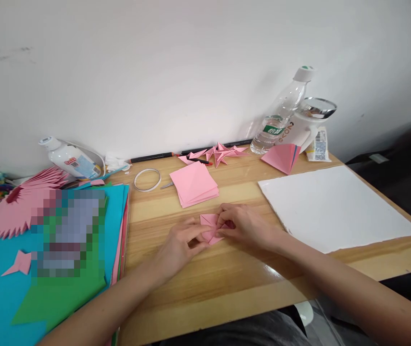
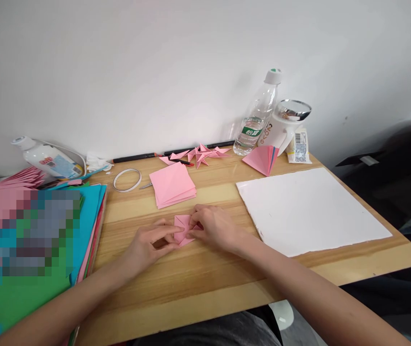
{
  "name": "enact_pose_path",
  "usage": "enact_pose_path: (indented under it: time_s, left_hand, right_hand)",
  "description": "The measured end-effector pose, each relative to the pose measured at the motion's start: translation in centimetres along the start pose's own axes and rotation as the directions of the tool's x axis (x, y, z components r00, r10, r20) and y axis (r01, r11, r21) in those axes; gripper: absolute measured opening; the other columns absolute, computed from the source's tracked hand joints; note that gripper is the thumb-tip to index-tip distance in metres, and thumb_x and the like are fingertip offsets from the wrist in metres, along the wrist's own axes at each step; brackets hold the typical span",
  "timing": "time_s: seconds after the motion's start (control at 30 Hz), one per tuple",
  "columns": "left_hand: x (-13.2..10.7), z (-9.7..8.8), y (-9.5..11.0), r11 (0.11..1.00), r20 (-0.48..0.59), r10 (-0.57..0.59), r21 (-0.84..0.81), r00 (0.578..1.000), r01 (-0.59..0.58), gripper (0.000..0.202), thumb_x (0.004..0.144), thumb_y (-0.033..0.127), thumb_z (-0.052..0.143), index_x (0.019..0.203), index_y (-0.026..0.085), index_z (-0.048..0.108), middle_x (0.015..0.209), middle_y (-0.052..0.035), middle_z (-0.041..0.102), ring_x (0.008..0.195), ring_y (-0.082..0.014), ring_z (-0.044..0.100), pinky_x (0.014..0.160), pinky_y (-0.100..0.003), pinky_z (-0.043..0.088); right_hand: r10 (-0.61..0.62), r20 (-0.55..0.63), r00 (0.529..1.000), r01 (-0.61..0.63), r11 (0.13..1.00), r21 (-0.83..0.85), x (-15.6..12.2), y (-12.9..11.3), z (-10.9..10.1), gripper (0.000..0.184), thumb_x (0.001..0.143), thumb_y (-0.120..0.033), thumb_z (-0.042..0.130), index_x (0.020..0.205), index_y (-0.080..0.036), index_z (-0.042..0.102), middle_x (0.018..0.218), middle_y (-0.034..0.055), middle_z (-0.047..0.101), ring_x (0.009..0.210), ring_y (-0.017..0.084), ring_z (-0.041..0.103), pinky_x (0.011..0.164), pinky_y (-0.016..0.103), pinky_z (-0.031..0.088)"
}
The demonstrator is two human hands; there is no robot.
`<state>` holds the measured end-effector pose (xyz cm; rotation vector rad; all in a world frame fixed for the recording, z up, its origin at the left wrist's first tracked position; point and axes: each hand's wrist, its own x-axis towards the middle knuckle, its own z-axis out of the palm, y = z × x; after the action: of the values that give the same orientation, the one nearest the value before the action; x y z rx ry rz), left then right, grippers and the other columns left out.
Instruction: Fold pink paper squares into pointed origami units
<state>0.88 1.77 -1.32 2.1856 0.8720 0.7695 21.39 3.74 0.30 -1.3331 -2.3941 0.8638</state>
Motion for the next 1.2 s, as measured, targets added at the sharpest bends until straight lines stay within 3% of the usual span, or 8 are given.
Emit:
enact_pose_path:
  time_s: [0.43, 0.73, 0.9, 1.2]
  left_hand:
    - [0.38, -0.36, -0.32, 0.999, 0.064, -0.015, -0.029, 0.998, 0.017, 0.023, 0.081, 0.018, 0.059, 0.103, 0.018, 0.065, 0.072, -0.0022, 0.065, 0.071, -0.0141, 0.055, 0.067, -0.025, 0.044]
    - [0.91, -0.95, -0.10, 0.941, 0.153, -0.252, -0.192, 0.955, 0.279, 0.032, 0.074, 0.017, 0.065, 0.107, 0.016, 0.064, 0.068, -0.0003, 0.068, 0.068, -0.0133, 0.060, 0.073, -0.027, 0.048]
    - [0.87, -0.86, -0.03, 0.943, 0.128, -0.240, -0.205, 0.962, 0.263, 0.032, 0.073, 0.023, 0.068, 0.104, 0.017, 0.065, 0.070, -0.0005, 0.067, 0.067, -0.0131, 0.060, 0.070, -0.027, 0.049]
    - [0.74, -0.65, -0.43, 0.971, 0.122, -0.142, -0.177, 0.982, 0.162, 0.031, 0.076, 0.020, 0.065, 0.107, 0.019, 0.064, 0.067, -0.0009, 0.067, 0.070, -0.0145, 0.057, 0.071, -0.028, 0.046]
  right_hand:
    - [0.078, 0.050, 0.996, -0.073, 0.993, -0.089, 0.48, -0.59, -0.29, 0.013, 0.078, -0.026, 0.062, 0.067, -0.018, 0.063, 0.076, 0.0019, 0.064, 0.062, 0.013, 0.055, 0.056, 0.023, 0.034]
    - [0.101, 0.050, 0.994, -0.094, 0.987, -0.131, 0.50, -0.78, -0.23, 0.008, 0.075, -0.024, 0.063, 0.070, -0.019, 0.065, 0.080, 0.0021, 0.065, 0.067, 0.015, 0.058, 0.059, 0.023, 0.035]
    - [0.100, 0.046, 0.994, -0.094, 0.988, -0.119, 0.43, -0.84, -0.19, 0.007, 0.075, -0.024, 0.063, 0.071, -0.019, 0.065, 0.082, 0.0023, 0.066, 0.067, 0.015, 0.058, 0.061, 0.023, 0.036]
    - [0.106, 0.056, 0.993, -0.101, 0.991, -0.090, 0.43, -0.88, -0.37, 0.008, 0.075, -0.024, 0.063, 0.069, -0.019, 0.064, 0.080, 0.0015, 0.065, 0.067, 0.014, 0.057, 0.059, 0.023, 0.034]
